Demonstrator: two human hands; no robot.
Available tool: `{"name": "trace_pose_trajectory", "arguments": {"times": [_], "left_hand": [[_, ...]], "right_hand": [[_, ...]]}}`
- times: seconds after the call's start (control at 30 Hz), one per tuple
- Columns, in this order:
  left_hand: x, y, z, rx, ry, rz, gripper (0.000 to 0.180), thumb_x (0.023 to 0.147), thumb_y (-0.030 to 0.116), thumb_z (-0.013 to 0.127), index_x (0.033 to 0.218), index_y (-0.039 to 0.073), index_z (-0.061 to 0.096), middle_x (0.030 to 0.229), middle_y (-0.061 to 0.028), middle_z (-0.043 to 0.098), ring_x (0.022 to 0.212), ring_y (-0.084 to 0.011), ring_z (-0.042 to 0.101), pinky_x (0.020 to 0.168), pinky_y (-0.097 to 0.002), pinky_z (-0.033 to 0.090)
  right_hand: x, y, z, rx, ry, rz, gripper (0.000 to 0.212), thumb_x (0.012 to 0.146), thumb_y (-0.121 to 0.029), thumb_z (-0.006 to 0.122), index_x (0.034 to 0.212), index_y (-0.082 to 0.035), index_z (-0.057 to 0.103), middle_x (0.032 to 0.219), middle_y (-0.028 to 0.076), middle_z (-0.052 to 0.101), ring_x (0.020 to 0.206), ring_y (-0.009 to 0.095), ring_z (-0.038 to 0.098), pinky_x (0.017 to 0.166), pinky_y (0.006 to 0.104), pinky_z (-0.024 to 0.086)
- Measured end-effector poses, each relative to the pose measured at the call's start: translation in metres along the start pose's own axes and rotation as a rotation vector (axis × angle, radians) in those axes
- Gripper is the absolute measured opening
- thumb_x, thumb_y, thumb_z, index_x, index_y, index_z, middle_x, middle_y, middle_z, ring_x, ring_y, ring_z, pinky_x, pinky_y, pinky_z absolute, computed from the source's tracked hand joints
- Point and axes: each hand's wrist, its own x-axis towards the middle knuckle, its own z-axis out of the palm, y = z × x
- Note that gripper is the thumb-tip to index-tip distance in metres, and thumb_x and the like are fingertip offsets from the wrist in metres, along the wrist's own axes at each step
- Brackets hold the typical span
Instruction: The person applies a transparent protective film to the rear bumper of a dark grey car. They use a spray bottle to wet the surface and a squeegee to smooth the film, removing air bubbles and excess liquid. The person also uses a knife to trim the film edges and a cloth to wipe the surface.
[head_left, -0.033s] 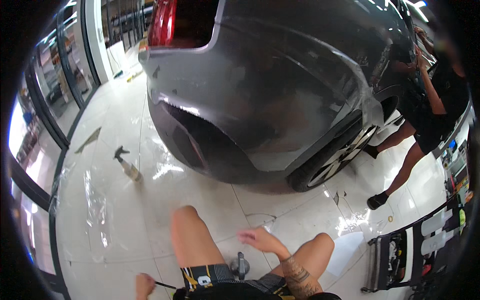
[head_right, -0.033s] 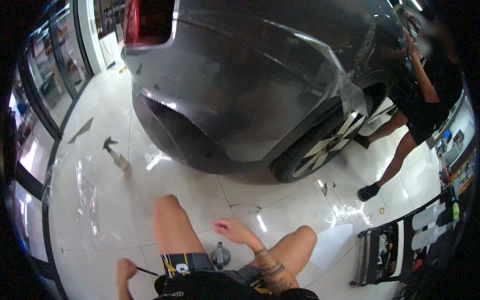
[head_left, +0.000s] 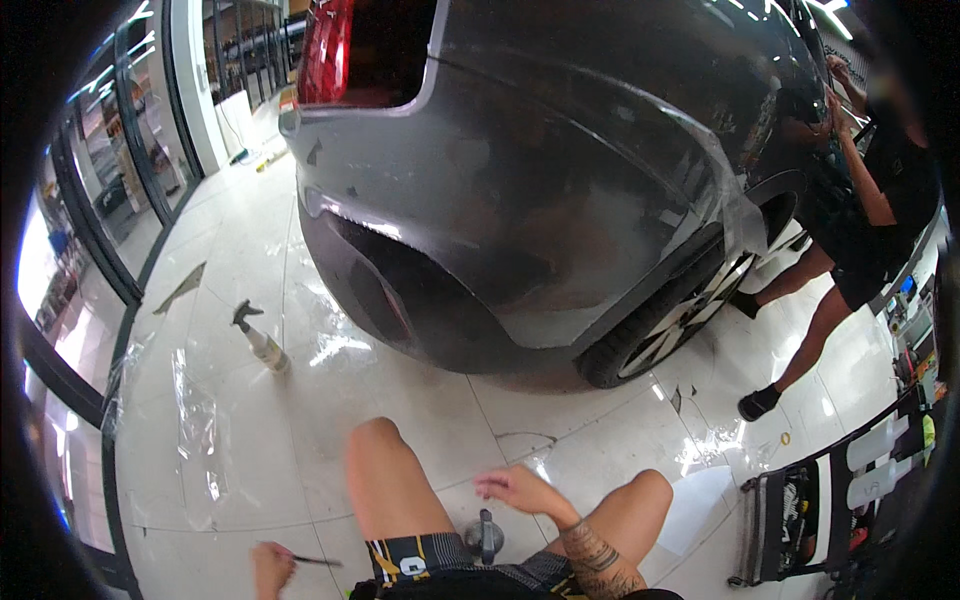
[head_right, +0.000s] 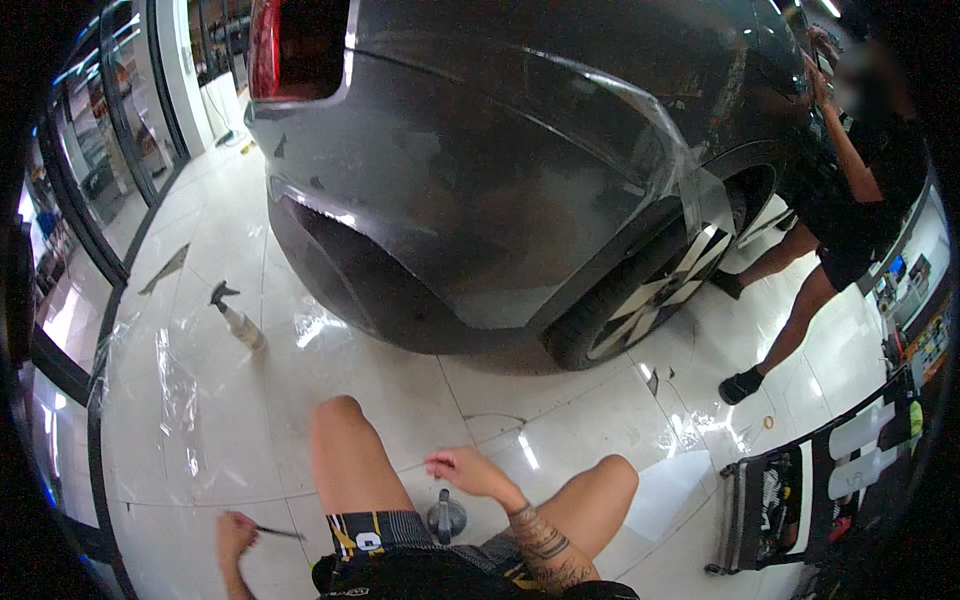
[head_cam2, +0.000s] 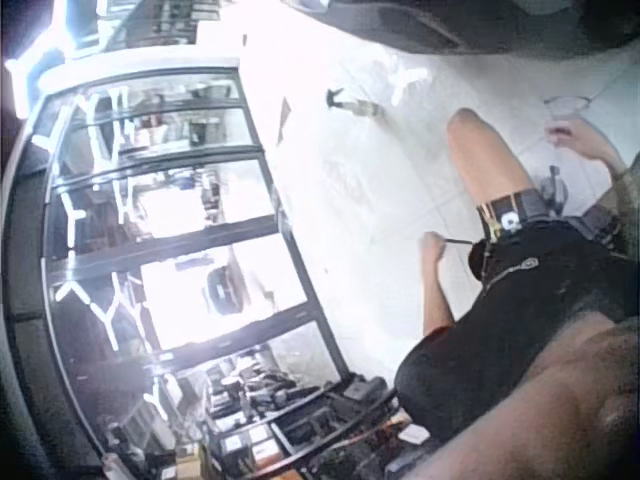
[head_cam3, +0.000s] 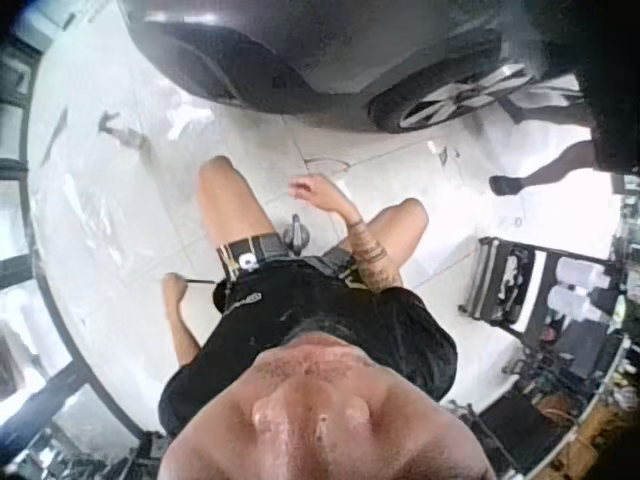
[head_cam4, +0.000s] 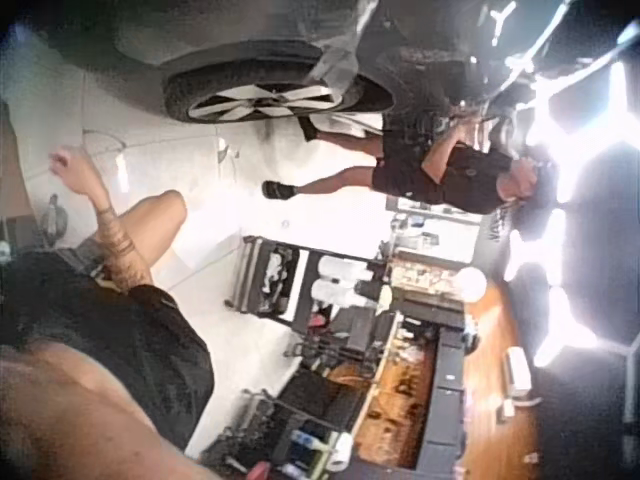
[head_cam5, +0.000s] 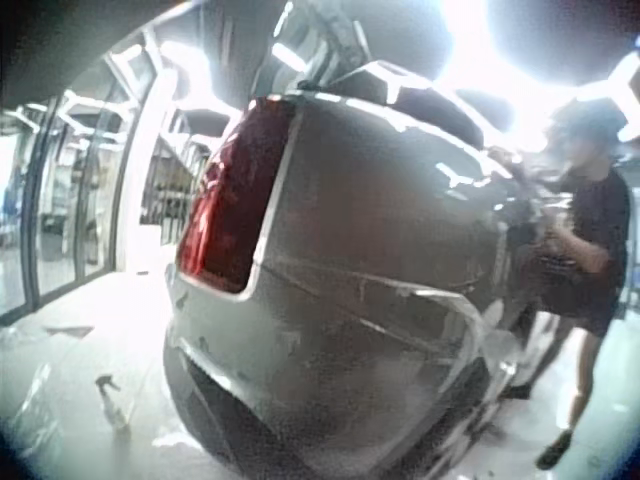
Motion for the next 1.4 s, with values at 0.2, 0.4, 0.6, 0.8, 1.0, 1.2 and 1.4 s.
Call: {"name": "trace_pose_trajectory", "arguments": {"times": [0.2, 0.4, 0.6, 0.8, 1.0, 1.2, 1.4], "left_hand": [[0.012, 0.252, -0.046, -0.916, 0.162, 0.557, 0.015, 0.087, 0.007, 0.062, 0.093, -0.006, 0.063, 0.078, -0.0143, 0.066, 0.069, -0.0197, 0.067, 0.065, -0.0307, 0.057], [0.018, 0.432, -0.025, -0.469, 0.059, 1.499, 0.009, 0.083, 0.003, 0.063, 0.091, -0.001, 0.066, 0.087, -0.0125, 0.069, 0.075, -0.0226, 0.068, 0.068, -0.0301, 0.053], [0.062, 0.537, -0.130, -0.315, 0.929, 1.710, 0.019, 0.079, 0.009, 0.066, 0.097, 0.010, 0.066, 0.107, -0.0088, 0.057, 0.107, -0.0279, 0.053, 0.096, -0.0426, 0.035], [0.127, 0.584, -0.139, -0.366, 1.157, 1.897, 0.026, 0.078, 0.006, 0.061, 0.102, 0.009, 0.054, 0.110, -0.0115, 0.051, 0.110, -0.0311, 0.050, 0.100, -0.0481, 0.028], [0.156, 0.595, -0.123, -0.393, 1.344, 1.905, 0.025, 0.079, 0.000, 0.054, 0.102, 0.008, 0.056, 0.107, -0.0113, 0.051, 0.110, -0.0291, 0.053, 0.098, -0.0482, 0.033], [0.170, 0.598, -0.120, -0.498, 1.338, 1.943, 0.026, 0.081, -0.002, 0.051, 0.104, 0.007, 0.062, 0.108, -0.0117, 0.051, 0.108, -0.0293, 0.054, 0.099, -0.0472, 0.035], [0.173, 0.601, -0.121, -0.519, 1.441, 1.827, 0.041, 0.070, 0.002, 0.054, 0.109, 0.011, 0.064, 0.110, -0.0097, 0.048, 0.113, -0.0292, 0.051, 0.099, -0.0482, 0.035]], "right_hand": [[0.033, -0.108, 0.046, 0.287, 0.094, -0.378, 0.036, 0.097, -0.025, 0.052, 0.120, 0.002, 0.057, 0.108, 0.014, 0.067, 0.098, 0.018, 0.063, 0.084, 0.0321, 0.049], [0.015, -0.210, -0.046, 0.469, 0.650, -0.748, 0.040, 0.100, -0.029, 0.046, 0.124, 0.002, 0.052, 0.105, 0.010, 0.064, 0.093, 0.016, 0.059, 0.085, 0.0281, 0.045], [-0.046, -0.291, -0.144, 0.180, 0.718, -0.690, 0.029, 0.098, -0.011, 0.043, 0.126, -0.003, 0.043, 0.074, -0.005, 0.040, 0.061, 0.001, 0.035, 0.052, 0.0152, 0.031], [-0.017, -0.301, -0.173, -0.368, 0.673, -0.751, 0.031, 0.092, 0.003, 0.038, 0.123, -0.001, 0.041, 0.087, 0.004, 0.054, 0.065, 0.008, 0.044, 0.060, 0.0220, 0.041], [-0.009, -0.324, -0.203, -0.701, 0.877, -0.658, 0.014, 0.096, -0.009, 0.051, 0.101, 0.003, 0.056, 0.066, 0.002, 0.055, 0.059, 0.005, 0.048, 0.053, 0.0208, 0.040], [0.023, -0.368, -0.207, -0.744, 0.728, -0.668, 0.008, 0.093, -0.003, 0.052, 0.094, 0.002, 0.058, 0.065, 0.004, 0.058, 0.054, 0.007, 0.049, 0.050, 0.0228, 0.039], [0.047, -0.386, -0.214, -1.037, 0.903, -0.635, 0.010, 0.092, -0.008, 0.056, 0.087, 0.000, 0.058, 0.058, 0.006, 0.057, 0.049, 0.010, 0.051, 0.049, 0.0258, 0.040]]}}
